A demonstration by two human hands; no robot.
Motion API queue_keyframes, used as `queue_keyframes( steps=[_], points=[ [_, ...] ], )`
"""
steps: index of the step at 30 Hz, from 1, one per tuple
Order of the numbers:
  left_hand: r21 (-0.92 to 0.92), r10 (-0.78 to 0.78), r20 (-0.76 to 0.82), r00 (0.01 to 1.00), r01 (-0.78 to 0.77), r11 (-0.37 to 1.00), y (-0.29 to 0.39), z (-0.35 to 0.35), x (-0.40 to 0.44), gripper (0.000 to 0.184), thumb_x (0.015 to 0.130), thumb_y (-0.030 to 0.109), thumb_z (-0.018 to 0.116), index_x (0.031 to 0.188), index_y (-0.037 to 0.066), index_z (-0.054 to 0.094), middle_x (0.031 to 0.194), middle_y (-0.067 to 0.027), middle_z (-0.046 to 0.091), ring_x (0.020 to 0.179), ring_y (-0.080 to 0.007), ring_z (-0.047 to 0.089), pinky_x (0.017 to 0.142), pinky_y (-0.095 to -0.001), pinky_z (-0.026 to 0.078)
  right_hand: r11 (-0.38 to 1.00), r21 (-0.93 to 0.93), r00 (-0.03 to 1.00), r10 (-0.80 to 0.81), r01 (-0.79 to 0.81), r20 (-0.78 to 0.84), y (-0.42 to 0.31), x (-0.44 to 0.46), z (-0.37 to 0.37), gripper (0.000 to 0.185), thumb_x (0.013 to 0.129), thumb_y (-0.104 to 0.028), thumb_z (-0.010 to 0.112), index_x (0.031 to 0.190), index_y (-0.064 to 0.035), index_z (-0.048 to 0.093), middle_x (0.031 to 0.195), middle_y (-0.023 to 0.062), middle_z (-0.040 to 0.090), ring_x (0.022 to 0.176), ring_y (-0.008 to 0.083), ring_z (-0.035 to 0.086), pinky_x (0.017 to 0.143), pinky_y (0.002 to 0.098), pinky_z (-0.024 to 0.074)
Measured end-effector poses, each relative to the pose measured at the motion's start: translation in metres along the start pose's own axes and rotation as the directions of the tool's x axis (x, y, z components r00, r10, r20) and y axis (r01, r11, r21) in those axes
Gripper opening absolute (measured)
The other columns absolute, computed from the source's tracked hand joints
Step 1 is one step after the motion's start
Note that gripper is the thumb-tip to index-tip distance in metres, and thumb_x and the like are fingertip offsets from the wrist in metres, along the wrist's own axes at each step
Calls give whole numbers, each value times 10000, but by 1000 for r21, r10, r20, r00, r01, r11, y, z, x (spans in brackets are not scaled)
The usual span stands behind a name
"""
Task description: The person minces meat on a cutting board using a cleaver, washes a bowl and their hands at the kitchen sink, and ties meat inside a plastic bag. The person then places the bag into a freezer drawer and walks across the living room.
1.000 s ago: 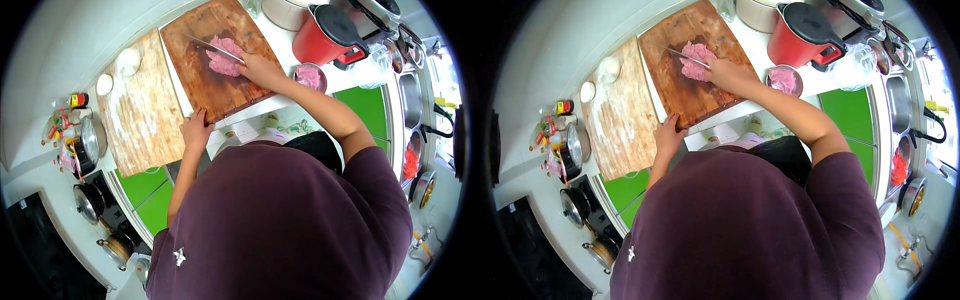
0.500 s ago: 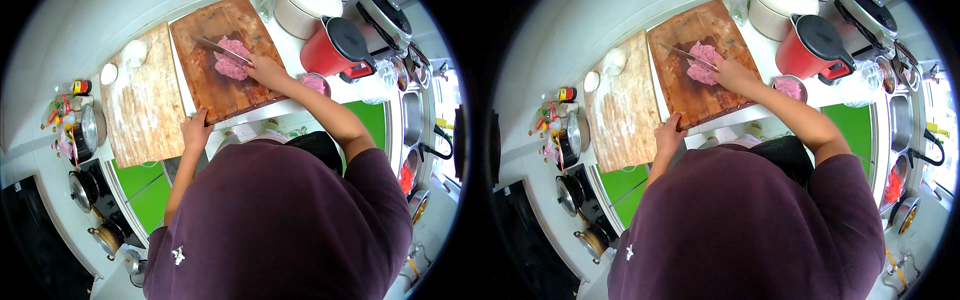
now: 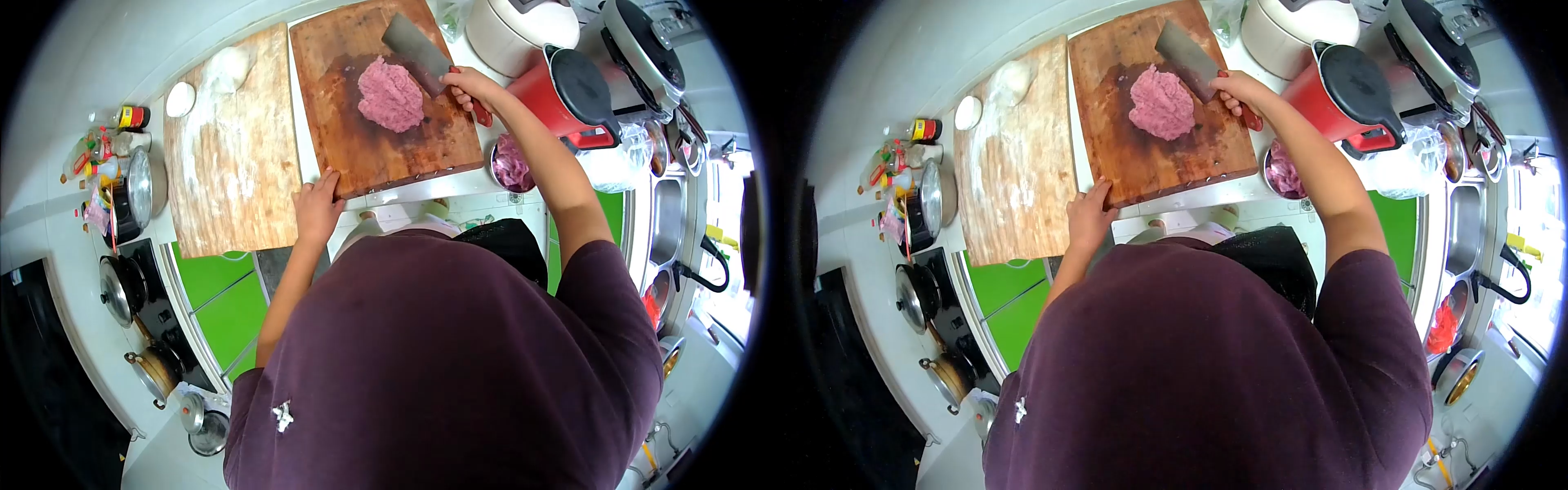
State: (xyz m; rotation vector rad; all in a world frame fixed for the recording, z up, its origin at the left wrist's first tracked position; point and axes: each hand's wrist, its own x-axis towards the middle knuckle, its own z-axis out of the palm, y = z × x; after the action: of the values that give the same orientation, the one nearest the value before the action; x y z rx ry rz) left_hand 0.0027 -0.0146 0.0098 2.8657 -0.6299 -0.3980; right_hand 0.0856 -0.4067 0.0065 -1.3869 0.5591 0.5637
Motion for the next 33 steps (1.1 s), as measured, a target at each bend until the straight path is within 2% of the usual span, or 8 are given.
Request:
queue_keyframes(
  steps=[4, 10, 14, 15, 21, 25, 29, 33],
  points=[
    [-9, -5, -5, 1000, 5, 1000, -1, 3, 0, 574, 734, 164, 725, 1275, 122, 537, 1388, 0, 513, 966, -272, 562, 863, -435, 396, 996, -27, 980, 87, -84, 180, -1, 13, -7, 172, 859, -200, 591, 842, -159, 425, 576, -74, 371, 414, 42, 314, 358, 220, 253],
    [-14, -13, 0, 1000, 13, 1000, -3, 6, 0, 566, 743, 173, 718, 1276, 122, 535, 1395, -2, 506, 970, -270, 568, 854, -436, 405, 883, -450, 974, -28, 130, 225, -15, -1, 1, 196, 855, -193, 579, 760, -130, 420, 563, -56, 365, 400, 46, 304, 348, 233, 261],
    [-20, -7, -13, 1000, 7, 1000, -4, 8, 0, 565, 736, 167, 717, 1271, 117, 542, 1389, -7, 513, 968, -271, 567, 850, -432, 408, 152, -858, 758, -559, 490, 335, 8, -21, 14, 165, 822, -213, 600, 894, -64, 610, 721, 140, 643, 634, 303, 630, 590, 422, 501],
    [-25, -4, -19, 1000, 4, 1000, -5, 7, 0, 564, 732, 163, 717, 1268, 116, 545, 1385, -8, 517, 968, -271, 567, 848, -430, 409, 151, -941, 895, -386, 302, 225, -14, -53, 33, 262, 821, -227, 600, 1052, -113, 648, 918, 164, 678, 882, 351, 643, 772, 436, 504],
    [-55, -11, -42, 999, 9, 998, -4, 9, -1, 567, 715, 150, 722, 1256, 111, 556, 1373, -19, 529, 959, -278, 570, 841, -418, 417, 366, -808, 778, -604, 462, 171, 13, -58, 54, 270, 834, -224, 594, 1045, -66, 650, 934, 180, 673, 867, 357, 641, 769, 438, 501],
    [-44, 9, -48, 999, -12, 999, -5, 8, -1, 570, 709, 147, 725, 1252, 107, 557, 1373, -25, 530, 957, -283, 573, 842, -423, 419, 361, -861, 894, -399, 358, 204, -3, -45, 53, 292, 839, -216, 588, 1056, -28, 640, 911, 226, 661, 853, 375, 639, 778, 431, 498],
    [-41, 3, -54, 999, -5, 999, -2, 7, -1, 564, 707, 145, 725, 1245, 107, 560, 1367, -29, 535, 958, -285, 574, 845, -421, 420, 541, -708, 796, -603, 454, 50, 8, -49, 82, 303, 830, -225, 583, 1050, -22, 635, 888, 235, 659, 846, 375, 645, 766, 433, 498],
    [-70, 7, -71, 997, -12, 997, -4, 3, -1, 558, 710, 144, 723, 1242, 111, 562, 1368, -30, 534, 957, -288, 575, 846, -423, 420, 489, -809, 917, -372, 327, 146, 3, -36, 75, 334, 835, -214, 583, 1104, -23, 630, 888, 246, 655, 839, 383, 643, 749, 436, 496]
  ],
)
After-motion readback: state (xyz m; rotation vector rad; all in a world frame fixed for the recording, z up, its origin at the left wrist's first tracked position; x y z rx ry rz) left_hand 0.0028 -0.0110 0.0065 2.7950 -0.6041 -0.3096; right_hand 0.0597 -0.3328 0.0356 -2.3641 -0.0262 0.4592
